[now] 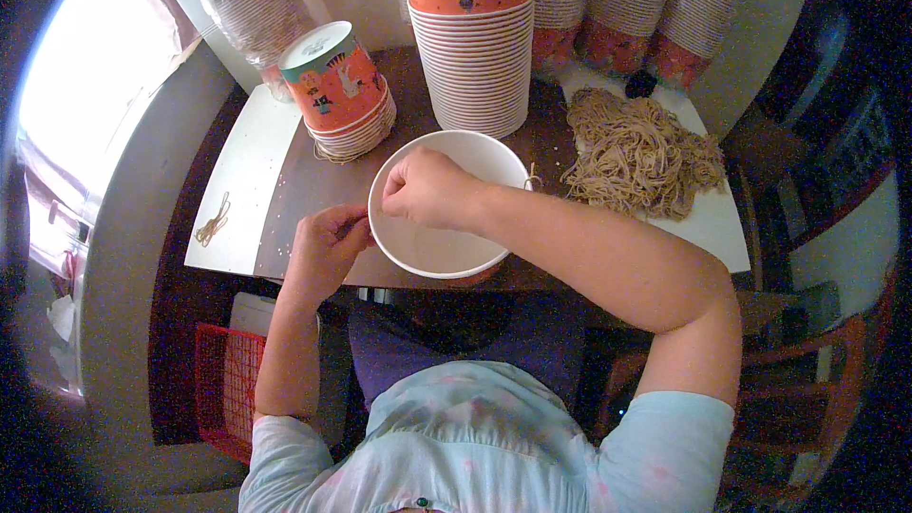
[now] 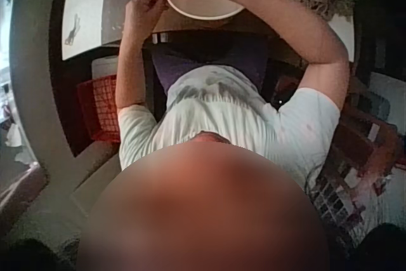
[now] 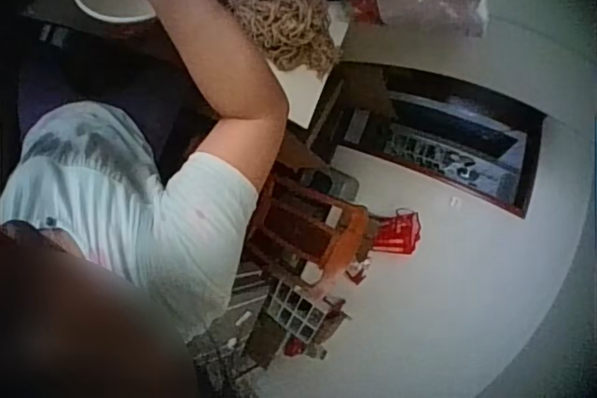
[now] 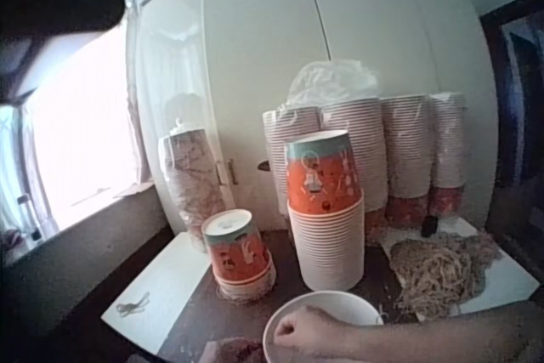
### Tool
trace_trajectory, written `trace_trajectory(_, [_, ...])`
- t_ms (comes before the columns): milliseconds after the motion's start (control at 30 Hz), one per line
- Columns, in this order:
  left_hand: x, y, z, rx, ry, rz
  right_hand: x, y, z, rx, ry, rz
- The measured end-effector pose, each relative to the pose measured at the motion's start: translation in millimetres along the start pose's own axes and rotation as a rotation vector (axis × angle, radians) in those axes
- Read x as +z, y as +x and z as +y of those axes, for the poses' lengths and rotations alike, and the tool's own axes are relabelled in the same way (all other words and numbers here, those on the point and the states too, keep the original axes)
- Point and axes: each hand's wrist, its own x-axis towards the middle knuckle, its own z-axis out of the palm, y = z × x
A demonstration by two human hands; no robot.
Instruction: Attaching string handles to the rim of paper buckets.
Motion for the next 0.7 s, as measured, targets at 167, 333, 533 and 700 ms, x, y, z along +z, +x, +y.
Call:
trace_trajectory(167, [0.2,-0.1,0.2,0.019,-0.008,0.009,3.0,1.9,1.6,0.012,-0.026,-0.006])
trace_trajectory(333, [-0.9,-1.0,3.4,0.022,-0.004,0.008,2.4,0.0,-2.7,0.019,-0.055,0.002])
trace_trajectory(533, [-1.5,0.0,-0.6,0.034,-0.012,-0.010,3.7,1.1,-5.5,-0.046,-0.134,0.012])
trace_trajectory(700, [-3.1,4.6,11.2,0.163,0.149,-0.012,4.5,3.5,-4.0,-0.089,-0.140,0.024])
